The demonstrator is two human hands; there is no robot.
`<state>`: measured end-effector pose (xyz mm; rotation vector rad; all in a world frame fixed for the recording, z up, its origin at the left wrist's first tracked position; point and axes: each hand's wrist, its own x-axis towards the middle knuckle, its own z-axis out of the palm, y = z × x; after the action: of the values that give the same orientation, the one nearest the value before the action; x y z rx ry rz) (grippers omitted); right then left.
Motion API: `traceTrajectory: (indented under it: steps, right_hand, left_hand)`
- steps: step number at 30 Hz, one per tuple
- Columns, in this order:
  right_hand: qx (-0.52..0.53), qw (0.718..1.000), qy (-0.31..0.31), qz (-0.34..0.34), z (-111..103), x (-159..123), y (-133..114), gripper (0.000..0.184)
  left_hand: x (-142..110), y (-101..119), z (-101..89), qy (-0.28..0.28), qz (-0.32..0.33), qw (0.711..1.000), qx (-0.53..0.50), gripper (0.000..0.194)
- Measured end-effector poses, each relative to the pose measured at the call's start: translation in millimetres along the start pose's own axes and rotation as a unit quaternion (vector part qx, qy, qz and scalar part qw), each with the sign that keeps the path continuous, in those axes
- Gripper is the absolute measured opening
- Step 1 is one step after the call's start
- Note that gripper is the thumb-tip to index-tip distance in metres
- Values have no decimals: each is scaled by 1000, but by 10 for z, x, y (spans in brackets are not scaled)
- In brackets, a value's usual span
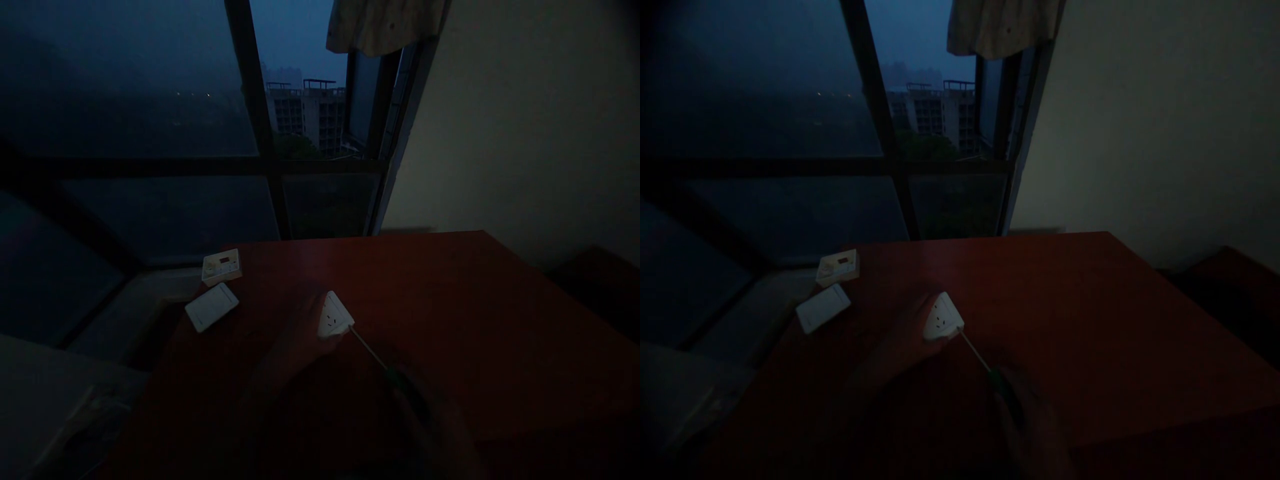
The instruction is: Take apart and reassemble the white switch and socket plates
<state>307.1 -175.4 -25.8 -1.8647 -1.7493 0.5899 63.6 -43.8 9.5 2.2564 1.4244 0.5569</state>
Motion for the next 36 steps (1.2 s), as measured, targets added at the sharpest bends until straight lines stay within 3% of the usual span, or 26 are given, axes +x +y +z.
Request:
traceTrajectory:
  steps: [6,16,20,23,25,32,36]
  right_hand:
    - [-14,998,10,-55,43,-50,-5,38]
    - [-111,991,16,-67,63,-104,-40,44]
    - [-11,1000,-16,-11,19,-64,-150,39]
    - [113,992,-39,41,-13,-25,-200,38]
    - [135,989,-32,55,-19,-18,-204,38]
    - [-77,996,23,-40,66,-87,-117,43]
    - [-27,999,23,-4,125,-90,-100,39]
  left_hand:
    - [14,-1,-57,4,-1,1000,-9,83]
    - [29,-49,5,9,17,1000,5,86]
    - [25,-75,40,21,14,1000,3,85]
    - [23,-75,38,19,20,1000,-1,85]
    - [25,-69,29,21,22,1000,-1,84]
    - [41,-60,12,20,21,1000,-6,83]
    - [46,-77,16,23,28,999,-7,83]
